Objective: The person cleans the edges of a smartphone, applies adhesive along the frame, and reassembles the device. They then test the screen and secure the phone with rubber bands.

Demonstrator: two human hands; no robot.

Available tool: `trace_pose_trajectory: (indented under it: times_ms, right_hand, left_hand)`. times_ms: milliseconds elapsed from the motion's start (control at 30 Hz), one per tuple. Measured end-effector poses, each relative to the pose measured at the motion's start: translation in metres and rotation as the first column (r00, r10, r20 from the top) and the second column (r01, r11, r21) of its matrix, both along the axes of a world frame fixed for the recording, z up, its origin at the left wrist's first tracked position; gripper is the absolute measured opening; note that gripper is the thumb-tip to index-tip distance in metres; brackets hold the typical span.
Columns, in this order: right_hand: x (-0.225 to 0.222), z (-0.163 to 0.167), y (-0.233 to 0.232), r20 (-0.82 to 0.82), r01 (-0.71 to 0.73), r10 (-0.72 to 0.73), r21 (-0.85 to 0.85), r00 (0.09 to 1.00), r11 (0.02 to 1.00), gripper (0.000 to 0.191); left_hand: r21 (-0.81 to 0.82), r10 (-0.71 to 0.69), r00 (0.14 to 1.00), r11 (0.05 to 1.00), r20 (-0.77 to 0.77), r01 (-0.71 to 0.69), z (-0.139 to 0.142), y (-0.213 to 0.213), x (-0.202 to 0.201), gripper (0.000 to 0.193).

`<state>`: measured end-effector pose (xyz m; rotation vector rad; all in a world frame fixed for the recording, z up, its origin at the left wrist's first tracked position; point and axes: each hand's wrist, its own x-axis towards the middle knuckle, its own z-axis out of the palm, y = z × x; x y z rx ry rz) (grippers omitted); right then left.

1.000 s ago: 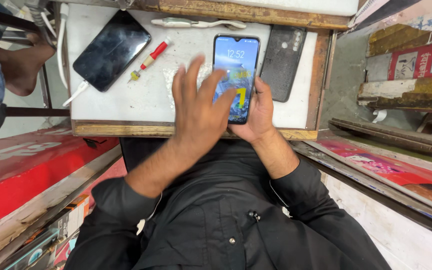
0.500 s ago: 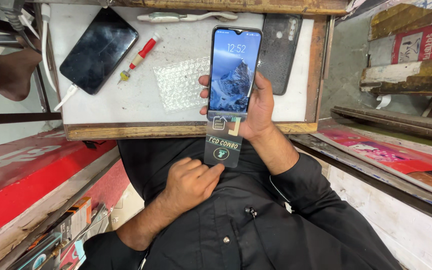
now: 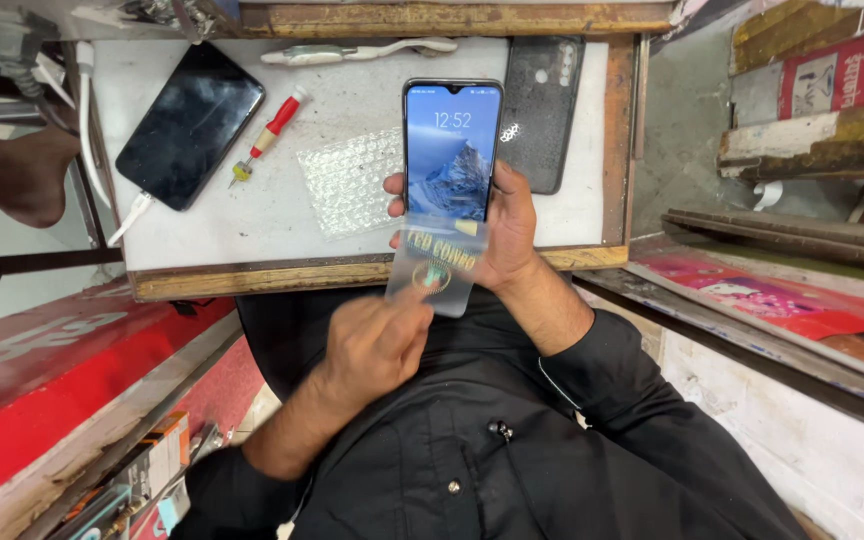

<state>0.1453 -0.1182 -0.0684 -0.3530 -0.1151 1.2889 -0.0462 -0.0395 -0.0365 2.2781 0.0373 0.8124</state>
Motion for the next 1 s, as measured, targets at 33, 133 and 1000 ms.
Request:
trace_pose_trajectory:
  times_ms: [33,133,1000]
  right_hand:
    - [-0.001,0.001,0.0,0.002,-0.008,0.008,-0.009,1.0,1.0,0.082]
    - [-0.003,0.002,0.0,-0.002,-0.041,0.041,0.026,0.999,0.999,0.081]
    - [0.0,-0.003,0.004,0.041,0.011,-0.009,-0.035,0.999,0.999,0.076]
  left_hand:
    - [-0.011,0.006,1.0,1.0,-0.029,-0.006,0.003,0.004,0.007,0.033]
    - [-0.035,0.04,0.997,0.999,-0.058,-0.042,0.013,0.021,0.028,0.033]
    - [-0.07,0.208,0.978,0.976,0.018,-0.207,-0.001,0.0,0.031,0.021]
